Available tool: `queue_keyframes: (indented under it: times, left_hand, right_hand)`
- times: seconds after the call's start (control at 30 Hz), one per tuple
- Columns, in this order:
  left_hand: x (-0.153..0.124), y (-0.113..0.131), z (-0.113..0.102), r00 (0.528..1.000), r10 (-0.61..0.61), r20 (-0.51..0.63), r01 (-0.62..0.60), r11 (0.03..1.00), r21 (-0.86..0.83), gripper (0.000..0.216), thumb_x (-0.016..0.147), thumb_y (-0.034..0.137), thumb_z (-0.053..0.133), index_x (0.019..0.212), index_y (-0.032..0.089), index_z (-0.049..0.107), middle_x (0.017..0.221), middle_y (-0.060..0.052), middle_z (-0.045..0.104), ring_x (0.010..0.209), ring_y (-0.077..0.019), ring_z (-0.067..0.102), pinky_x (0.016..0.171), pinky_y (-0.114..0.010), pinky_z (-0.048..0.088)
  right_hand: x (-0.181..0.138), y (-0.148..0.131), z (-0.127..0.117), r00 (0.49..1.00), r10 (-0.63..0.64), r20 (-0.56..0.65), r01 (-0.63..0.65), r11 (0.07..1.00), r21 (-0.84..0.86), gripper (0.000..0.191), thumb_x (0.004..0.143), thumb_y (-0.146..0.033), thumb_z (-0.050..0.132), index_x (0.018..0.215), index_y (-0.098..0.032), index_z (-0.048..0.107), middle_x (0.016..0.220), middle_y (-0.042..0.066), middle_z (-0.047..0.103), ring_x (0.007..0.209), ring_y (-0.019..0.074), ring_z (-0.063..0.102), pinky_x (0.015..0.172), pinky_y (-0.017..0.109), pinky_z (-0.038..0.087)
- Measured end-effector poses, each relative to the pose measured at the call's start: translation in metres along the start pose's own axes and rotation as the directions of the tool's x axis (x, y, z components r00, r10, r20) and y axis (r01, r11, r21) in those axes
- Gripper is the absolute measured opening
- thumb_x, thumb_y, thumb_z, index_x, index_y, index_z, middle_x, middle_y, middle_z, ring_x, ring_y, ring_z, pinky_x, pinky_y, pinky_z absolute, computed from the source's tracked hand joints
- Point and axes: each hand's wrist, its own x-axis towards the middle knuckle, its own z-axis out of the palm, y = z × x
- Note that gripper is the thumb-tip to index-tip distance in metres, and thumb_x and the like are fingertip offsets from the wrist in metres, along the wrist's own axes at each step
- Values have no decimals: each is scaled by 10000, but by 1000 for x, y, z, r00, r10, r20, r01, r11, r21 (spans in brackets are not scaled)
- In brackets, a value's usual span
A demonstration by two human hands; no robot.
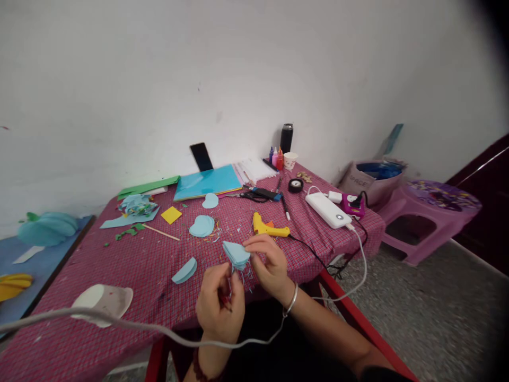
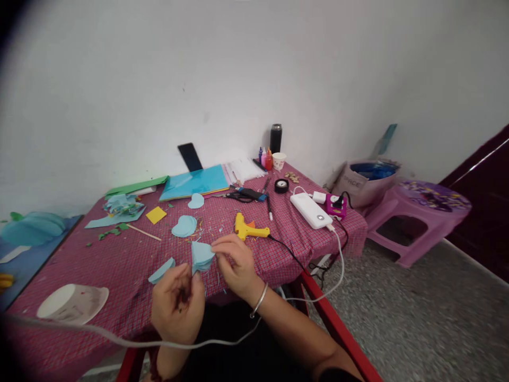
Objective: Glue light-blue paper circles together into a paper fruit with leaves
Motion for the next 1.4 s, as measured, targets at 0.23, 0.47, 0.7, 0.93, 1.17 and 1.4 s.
queue_keyframes:
  times: [0.23,0.47,0.7,0.93,1.17,1.4]
  left_hand:
    - [5,2,-5,990,112,82,-114,993,21,417,805,11,597,1171,208,563,849,-38,661,744,-152,647,587,-251,528]
    - [7,6,-4,988,136,69,-138,990,25,429,800,-2,602,1172,207,552,853,-30,657,715,-135,637,571,-232,507]
    - [7,7,-2,990,115,80,-116,993,10,458,796,-2,604,1206,194,550,857,-40,657,672,-128,620,510,-211,479]
    - [6,7,-2,988,134,83,-134,991,-3,488,790,-28,601,1227,180,540,881,-54,661,713,-132,624,571,-223,509]
    - [7,5,0,988,132,86,-131,991,-15,439,791,-17,608,1190,162,569,887,-59,677,772,-140,649,598,-210,520]
    - [-4,1,6,999,36,29,-35,999,-40,574,781,5,628,1317,158,493,863,-28,661,615,-91,594,563,-201,519]
  right_hand:
    - [-5,3,1,999,-11,-35,10,1000,-25,257,863,-83,521,971,-278,648,914,43,693,817,187,663,721,372,549]
    - [-6,3,0,999,4,-40,-4,1000,-14,260,863,-80,524,977,-280,646,906,41,686,811,187,660,710,366,551]
    - [-6,4,-1,1000,-8,-30,8,1000,-8,279,866,-76,526,1000,-289,648,912,38,687,816,189,655,714,368,543]
    - [-6,4,-1,999,-12,-31,12,1000,1,281,868,-68,524,1005,-280,649,927,41,683,826,183,653,724,360,539]
    - [-5,6,-2,1000,-4,2,4,1000,22,300,866,-54,518,1022,-275,650,945,43,678,848,176,643,743,351,531]
    - [-7,7,1,998,68,-9,-67,994,83,274,875,-66,533,1000,-275,659,937,41,669,862,182,638,761,365,520]
